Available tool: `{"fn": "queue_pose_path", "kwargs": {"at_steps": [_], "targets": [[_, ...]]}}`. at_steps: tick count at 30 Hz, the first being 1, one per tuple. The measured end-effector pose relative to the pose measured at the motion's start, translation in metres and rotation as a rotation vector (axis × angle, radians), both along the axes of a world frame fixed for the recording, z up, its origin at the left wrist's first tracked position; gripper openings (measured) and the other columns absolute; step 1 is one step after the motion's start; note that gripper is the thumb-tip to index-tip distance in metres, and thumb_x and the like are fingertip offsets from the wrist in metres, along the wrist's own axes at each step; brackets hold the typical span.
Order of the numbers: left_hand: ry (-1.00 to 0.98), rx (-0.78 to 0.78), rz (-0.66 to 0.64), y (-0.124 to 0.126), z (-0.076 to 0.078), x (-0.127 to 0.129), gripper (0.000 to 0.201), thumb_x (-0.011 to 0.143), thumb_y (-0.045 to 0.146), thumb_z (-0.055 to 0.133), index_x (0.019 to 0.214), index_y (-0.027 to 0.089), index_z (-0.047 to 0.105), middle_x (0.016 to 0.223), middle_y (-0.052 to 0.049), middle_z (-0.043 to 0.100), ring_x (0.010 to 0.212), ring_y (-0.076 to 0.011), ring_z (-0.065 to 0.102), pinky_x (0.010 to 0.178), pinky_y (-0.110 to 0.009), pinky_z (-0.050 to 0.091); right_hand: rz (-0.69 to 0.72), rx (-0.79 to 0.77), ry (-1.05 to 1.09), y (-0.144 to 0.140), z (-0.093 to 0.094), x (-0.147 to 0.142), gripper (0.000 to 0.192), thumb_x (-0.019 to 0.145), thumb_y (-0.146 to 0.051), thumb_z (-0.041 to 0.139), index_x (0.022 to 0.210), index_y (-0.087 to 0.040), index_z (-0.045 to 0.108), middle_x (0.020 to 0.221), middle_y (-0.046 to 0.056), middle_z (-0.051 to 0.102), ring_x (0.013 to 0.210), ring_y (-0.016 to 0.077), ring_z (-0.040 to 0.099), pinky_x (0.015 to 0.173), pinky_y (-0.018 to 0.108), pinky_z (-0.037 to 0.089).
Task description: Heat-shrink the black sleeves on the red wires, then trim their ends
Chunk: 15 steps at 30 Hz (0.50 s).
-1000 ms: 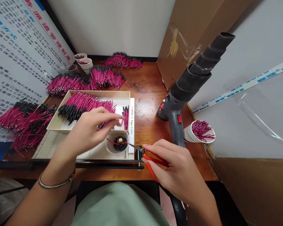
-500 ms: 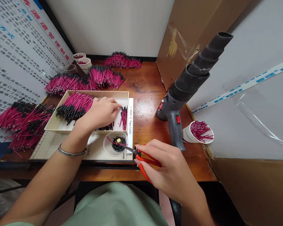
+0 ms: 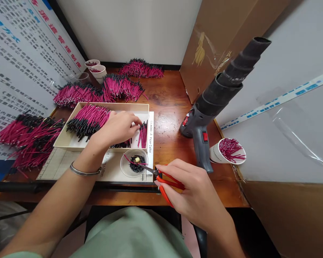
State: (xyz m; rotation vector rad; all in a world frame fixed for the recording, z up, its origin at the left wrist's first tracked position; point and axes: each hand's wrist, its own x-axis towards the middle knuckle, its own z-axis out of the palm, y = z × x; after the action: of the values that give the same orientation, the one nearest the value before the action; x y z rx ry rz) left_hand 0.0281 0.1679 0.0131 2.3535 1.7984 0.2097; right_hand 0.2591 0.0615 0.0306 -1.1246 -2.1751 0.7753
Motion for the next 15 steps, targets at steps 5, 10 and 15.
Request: {"fn": "queue_pose_path", "kwargs": {"at_steps": [5,10,15], "targets": [[-0.031,0.004,0.025,-0.007,0.004,-0.001,0.027,0.089,0.016,0.053,0.086,0.02,0.08,0.08,-0.011,0.076,0.092,-0.0335,0.067,0.09,-0.055,0.043,-0.005,-0.001,0.002,-0.001,-0.001,0.002,0.02,0.09,-0.01,0.062,0.102,-0.019,0.074,0.082,0.002,0.07,0.067,0.0103,0.064,0.059,0.021,0.052],[-0.323,0.009,0.046,-0.014,0.007,0.0,0.017,0.088,0.022,0.064,0.096,0.021,0.079,0.093,-0.007,0.08,0.082,-0.025,0.071,0.085,-0.044,0.051,-0.006,-0.004,0.005,-0.001,0.0,0.001,0.02,0.089,-0.009,0.063,0.101,-0.019,0.074,0.081,0.001,0.069,0.066,0.0094,0.064,0.058,0.02,0.051],[-0.748,0.161,0.001,-0.035,0.016,-0.001,0.007,0.084,0.017,0.072,0.087,0.02,0.077,0.088,-0.001,0.079,0.08,-0.0174,0.072,0.076,-0.029,0.054,-0.008,0.013,0.017,0.0,0.0,-0.003,0.02,0.088,-0.007,0.064,0.101,-0.018,0.074,0.083,0.001,0.069,0.068,0.008,0.064,0.06,0.018,0.051]]}}
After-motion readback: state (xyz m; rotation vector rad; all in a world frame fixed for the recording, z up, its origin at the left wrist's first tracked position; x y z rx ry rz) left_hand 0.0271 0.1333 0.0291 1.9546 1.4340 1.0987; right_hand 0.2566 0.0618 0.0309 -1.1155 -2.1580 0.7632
